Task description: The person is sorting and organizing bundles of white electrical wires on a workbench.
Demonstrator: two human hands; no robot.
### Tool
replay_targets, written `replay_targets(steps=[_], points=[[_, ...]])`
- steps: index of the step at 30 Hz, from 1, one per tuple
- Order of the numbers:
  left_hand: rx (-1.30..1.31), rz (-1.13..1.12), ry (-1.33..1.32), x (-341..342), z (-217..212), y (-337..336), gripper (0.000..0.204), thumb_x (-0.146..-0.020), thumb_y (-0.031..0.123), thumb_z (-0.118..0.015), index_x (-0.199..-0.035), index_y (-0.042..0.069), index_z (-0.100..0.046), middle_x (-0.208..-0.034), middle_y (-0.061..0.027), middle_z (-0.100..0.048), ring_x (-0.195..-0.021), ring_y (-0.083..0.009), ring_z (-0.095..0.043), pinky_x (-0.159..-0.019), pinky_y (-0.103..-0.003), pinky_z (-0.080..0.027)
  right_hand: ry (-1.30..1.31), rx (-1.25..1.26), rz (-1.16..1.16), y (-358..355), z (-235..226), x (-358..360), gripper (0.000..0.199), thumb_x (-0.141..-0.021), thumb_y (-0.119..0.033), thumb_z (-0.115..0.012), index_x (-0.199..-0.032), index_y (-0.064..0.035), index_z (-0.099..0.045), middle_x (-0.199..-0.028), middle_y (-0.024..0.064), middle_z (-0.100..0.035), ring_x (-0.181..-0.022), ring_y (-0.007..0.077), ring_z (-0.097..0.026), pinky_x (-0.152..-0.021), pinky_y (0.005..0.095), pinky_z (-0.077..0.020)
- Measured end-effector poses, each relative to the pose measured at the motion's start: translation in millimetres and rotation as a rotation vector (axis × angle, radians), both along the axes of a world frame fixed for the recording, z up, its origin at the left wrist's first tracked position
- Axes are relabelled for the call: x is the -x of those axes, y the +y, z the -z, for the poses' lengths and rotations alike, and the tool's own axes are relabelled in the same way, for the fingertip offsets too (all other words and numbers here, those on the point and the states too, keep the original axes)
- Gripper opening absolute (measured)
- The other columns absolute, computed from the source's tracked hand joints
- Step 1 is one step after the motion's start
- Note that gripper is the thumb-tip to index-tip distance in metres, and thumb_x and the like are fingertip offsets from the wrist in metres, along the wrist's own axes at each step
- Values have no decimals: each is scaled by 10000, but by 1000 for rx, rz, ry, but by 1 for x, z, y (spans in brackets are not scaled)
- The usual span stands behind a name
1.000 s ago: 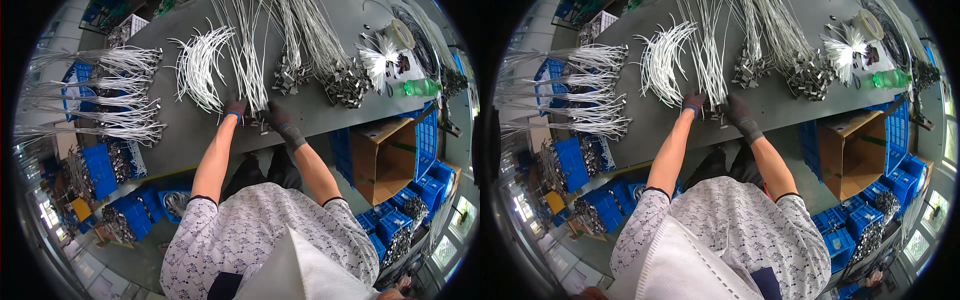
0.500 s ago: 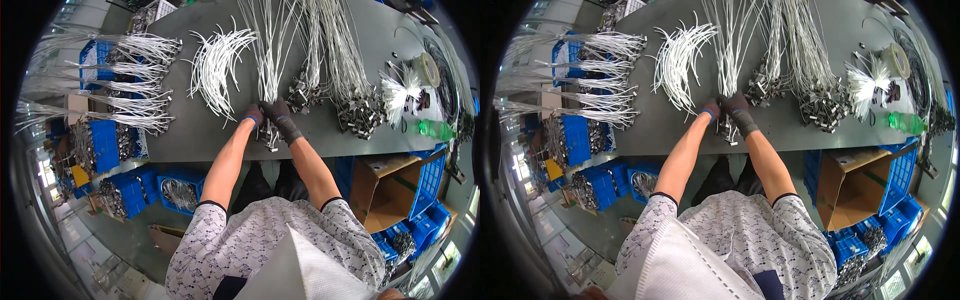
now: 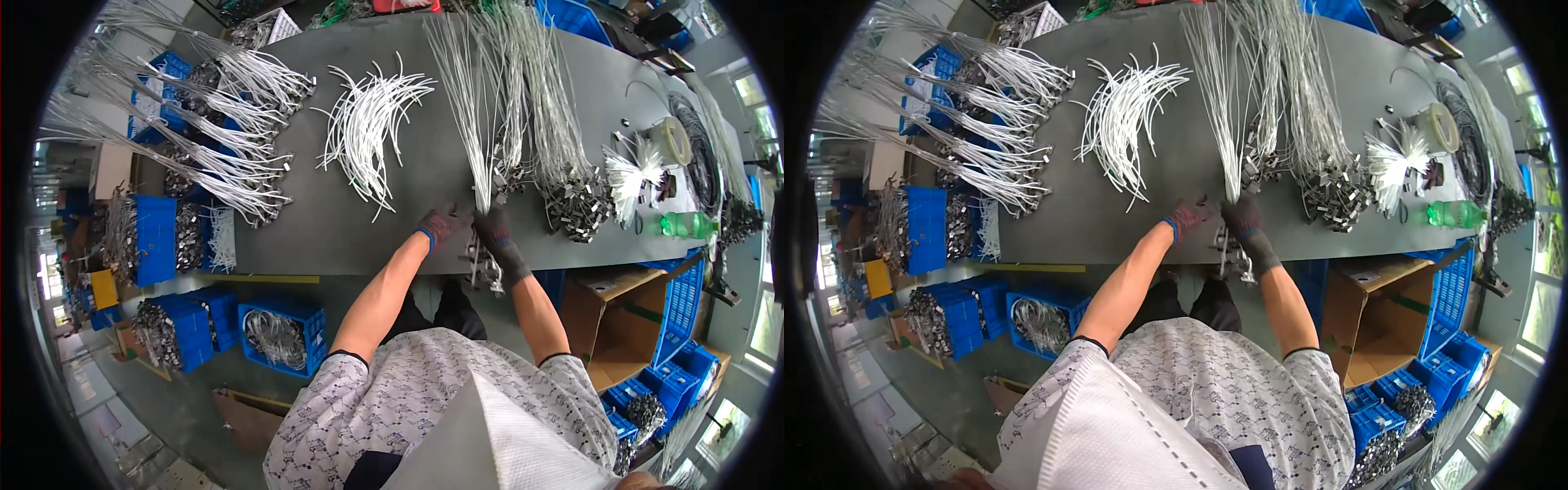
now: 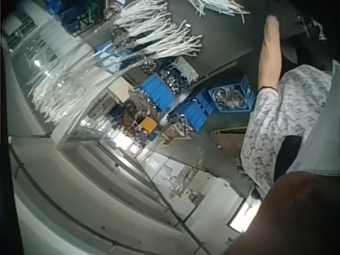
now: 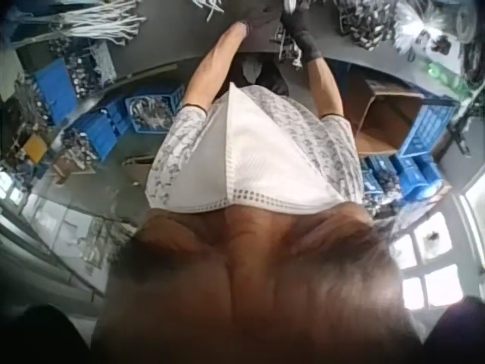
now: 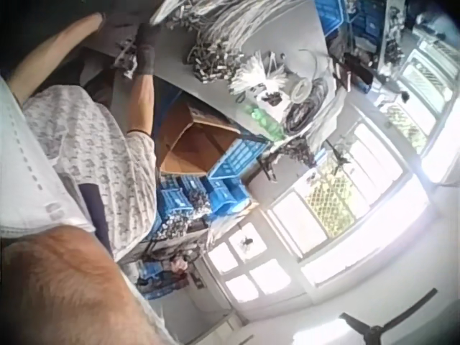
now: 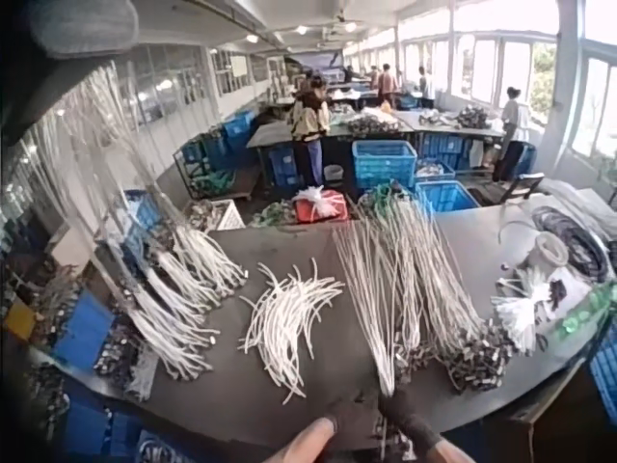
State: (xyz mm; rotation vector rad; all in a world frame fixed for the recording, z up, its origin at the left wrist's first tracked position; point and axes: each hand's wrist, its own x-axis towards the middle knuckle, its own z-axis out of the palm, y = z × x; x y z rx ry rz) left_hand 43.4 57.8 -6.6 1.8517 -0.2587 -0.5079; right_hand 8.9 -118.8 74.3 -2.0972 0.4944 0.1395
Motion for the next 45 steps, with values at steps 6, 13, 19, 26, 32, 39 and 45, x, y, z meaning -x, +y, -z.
replay_targets(steps=[6, 13, 19, 26, 32, 39, 45], points=[[801, 112, 979, -17, -92, -75, 299, -860, 217, -683, -1092, 48, -602, -1027, -137, -681, -954, -314, -658, -886, -450, -524, 127, 64, -110, -26, -77, 119, 307, -831, -231, -597, -973, 35, -658, -763, 188, -690, -745, 203, -676, -678, 376, -518], [1179, -86, 1151, 8, -128, -130, 154, -846, 212, -714, -856, 77, -641, -722, -53, -637, -662, -235, -644, -642, -423, -580, 228, 62, -117, -47, -164, 278, 328, -808, -187, -626, -1094, -26, -612, -900, 220, -675, -835, 297, -671, -710, 396, -516], [985, -211, 1101, 12, -155, -154, 123, -854, 224, -671, -784, 138, -617, -517, 85, -392, -415, -64, -320, -420, -264, -318, 285, 444, -22, -74, -132, 412, 272, -768, -239, -669, -978, -77, -608, -793, 213, -648, -780, 428, -635, -650, 492, -498], [698, 274, -129, -21, -332, -117, 352, -951, 190, -533, -1254, 13, -553, -609, 32, -382, -516, -96, -395, -546, -277, -398, -180, 425, -51, -90, -101, 329, 198, -754, -148, -671, -930, -65, -637, -813, 205, -623, -790, 416, -610, -663, 487, -477], [344, 178, -1077, 8, -518, -76, 132, -815, -4, -671, -921, 68, -639, -704, -15, -561, -630, -144, -594, -628, -312, -559, -506, 178, -89, -38, -130, 190, 215, -800, -171, -667, -977, -56, -623, -864, 206, -618, -831, 429, -589, -698, 487, -472], [570, -113, -548, 20, -473, -50, 155, -834, 54, -690, -987, 40, -670, -729, -42, -628, -592, -128, -612, -572, -286, -535, -587, 185, -121, 6, -148, 128, 656, -812, -257, -738, -1321, 28, -438, -1194, 258, -588, -1081, 414, -593, -901, 437, -494], [605, -380, -344, -8, -447, -24, 210, -817, 217, -712, -873, 17, -680, -517, 32, -441, -405, -79, -392, -449, -307, -455, -118, 179, 245, -40, -27, 184, 532, -905, -339, -629, -1331, -56, -481, -1248, 221, -595, -1115, 371, -600, -913, 424, -493]])
